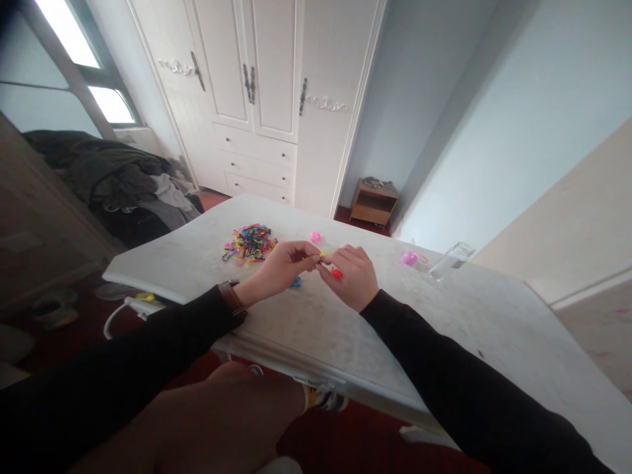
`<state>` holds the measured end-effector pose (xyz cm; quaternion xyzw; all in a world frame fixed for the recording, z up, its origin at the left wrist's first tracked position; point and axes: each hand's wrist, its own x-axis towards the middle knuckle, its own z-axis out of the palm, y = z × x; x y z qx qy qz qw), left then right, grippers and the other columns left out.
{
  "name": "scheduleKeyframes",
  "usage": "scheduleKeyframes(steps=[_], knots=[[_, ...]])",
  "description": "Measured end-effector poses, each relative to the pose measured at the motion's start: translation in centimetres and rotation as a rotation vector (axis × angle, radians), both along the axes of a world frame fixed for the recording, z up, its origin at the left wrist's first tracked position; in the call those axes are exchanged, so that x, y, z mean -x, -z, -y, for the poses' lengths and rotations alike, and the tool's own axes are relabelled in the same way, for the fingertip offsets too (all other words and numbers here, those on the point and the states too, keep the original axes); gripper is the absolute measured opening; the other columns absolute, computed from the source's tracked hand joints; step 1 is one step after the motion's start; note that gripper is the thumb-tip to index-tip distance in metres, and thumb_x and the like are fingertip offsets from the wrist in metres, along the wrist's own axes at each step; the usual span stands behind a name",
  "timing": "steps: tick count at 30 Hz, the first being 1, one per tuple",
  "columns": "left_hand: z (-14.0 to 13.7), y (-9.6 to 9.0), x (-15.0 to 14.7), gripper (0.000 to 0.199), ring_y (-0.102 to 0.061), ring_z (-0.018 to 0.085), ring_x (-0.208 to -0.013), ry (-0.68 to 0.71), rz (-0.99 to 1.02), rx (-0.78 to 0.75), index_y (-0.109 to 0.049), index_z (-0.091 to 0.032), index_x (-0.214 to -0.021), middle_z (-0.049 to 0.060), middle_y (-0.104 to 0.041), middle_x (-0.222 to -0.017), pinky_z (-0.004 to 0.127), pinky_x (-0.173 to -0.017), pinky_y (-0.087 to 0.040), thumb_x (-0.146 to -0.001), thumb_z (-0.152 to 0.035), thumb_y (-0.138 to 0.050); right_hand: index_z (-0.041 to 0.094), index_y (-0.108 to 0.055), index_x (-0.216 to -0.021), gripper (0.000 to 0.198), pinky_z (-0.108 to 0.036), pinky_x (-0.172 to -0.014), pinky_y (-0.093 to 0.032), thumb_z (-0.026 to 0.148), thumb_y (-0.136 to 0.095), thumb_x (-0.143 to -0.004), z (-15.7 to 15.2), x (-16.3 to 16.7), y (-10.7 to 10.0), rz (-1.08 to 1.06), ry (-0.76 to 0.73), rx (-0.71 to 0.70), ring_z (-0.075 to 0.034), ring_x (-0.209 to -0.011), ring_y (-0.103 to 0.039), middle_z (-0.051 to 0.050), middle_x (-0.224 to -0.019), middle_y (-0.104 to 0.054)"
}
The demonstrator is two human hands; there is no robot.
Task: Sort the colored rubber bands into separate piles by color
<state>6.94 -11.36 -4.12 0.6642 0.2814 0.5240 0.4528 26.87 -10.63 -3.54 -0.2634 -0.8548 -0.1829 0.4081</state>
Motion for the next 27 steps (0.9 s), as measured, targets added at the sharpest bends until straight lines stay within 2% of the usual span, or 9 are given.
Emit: scheduleKeyframes(steps=[5,8,12,15,18,22,27], knots=[[0.5,-0.1,0.7,0.015,-0.062,0.013,-0.070,-0.074,-0.089,-0.058,-0.073,-0.014,-0.085,0.003,-0.070,-0.076,0.026,-0.066,-0.048,-0.091,-0.028,-0.068,0.025,-0.067,-0.089,0.010,-0.036,-0.071,-0.051,0.019,-0.066,-0.097,0.6,0.5,-0.4,-0.023,-0.091,0.001,-0.020,-0.074,-0.066,-0.003,-0.082,-0.077],[0.8,-0.1,1.3,0.013,-0.065,0.014,-0.074,-0.187,-0.175,-0.135,-0.073,-0.015,-0.087,0.003,-0.074,-0.080,0.026,-0.069,-0.051,-0.092,-0.024,-0.066,0.024,-0.069,-0.088,0.012,-0.035,-0.071,-0.054,0.015,-0.064,-0.095,0.0,-0.3,-0.6,-0.059,-0.122,0.053,-0.019,-0.074,-0.067,-0.003,-0.081,-0.076],[1.5,0.0,2.3,0.012,-0.068,0.015,-0.077,-0.350,-0.297,-0.278,-0.075,-0.016,-0.089,0.004,-0.077,-0.088,0.026,-0.075,-0.053,-0.092,-0.014,-0.063,0.023,-0.068,-0.081,0.010,-0.035,-0.070,-0.054,0.018,-0.064,-0.088,-2.6,-2.8,-0.4,-0.201,0.015,0.175,-0.019,-0.071,-0.068,-0.002,-0.077,-0.074],[2.1,0.1,2.5,0.013,-0.068,0.014,-0.076,-0.386,-0.350,-0.398,-0.074,-0.017,-0.091,0.003,-0.076,-0.088,0.026,-0.076,-0.052,-0.092,-0.011,-0.063,0.023,-0.069,-0.077,0.007,-0.036,-0.071,-0.054,0.026,-0.067,-0.083,-4.6,-4.6,0.2,-0.313,0.163,0.382,-0.020,-0.069,-0.066,-0.003,-0.075,-0.074],[2.6,0.1,2.5,0.011,-0.069,0.014,-0.076,-0.414,-0.377,-0.408,-0.072,-0.019,-0.093,0.001,-0.075,-0.085,0.026,-0.077,-0.052,-0.093,-0.011,-0.064,0.023,-0.070,-0.075,0.010,-0.037,-0.071,-0.053,0.032,-0.069,-0.080,-5.8,-5.4,0.9,-0.362,0.244,0.549,-0.021,-0.069,-0.065,-0.004,-0.076,-0.075],[2.7,0.3,2.5,0.009,-0.069,0.013,-0.075,-0.432,-0.348,-0.342,-0.067,-0.020,-0.093,-0.001,-0.074,-0.085,0.025,-0.076,-0.053,-0.091,-0.011,-0.067,0.023,-0.072,-0.075,0.014,-0.040,-0.075,-0.053,0.036,-0.071,-0.080,-6.5,-5.6,1.7,-0.363,0.261,0.598,-0.022,-0.073,-0.063,-0.007,-0.084,-0.075],[2.6,0.5,2.7,0.008,-0.069,0.014,-0.077,-0.416,-0.367,-0.362,-0.066,-0.020,-0.090,-0.001,-0.074,-0.086,0.026,-0.079,-0.053,-0.090,-0.012,-0.069,0.022,-0.073,-0.079,0.021,-0.040,-0.077,-0.053,0.043,-0.073,-0.082,-7.4,-6.2,2.7,-0.341,0.286,0.613,-0.022,-0.075,-0.063,-0.008,-0.089,-0.075]])
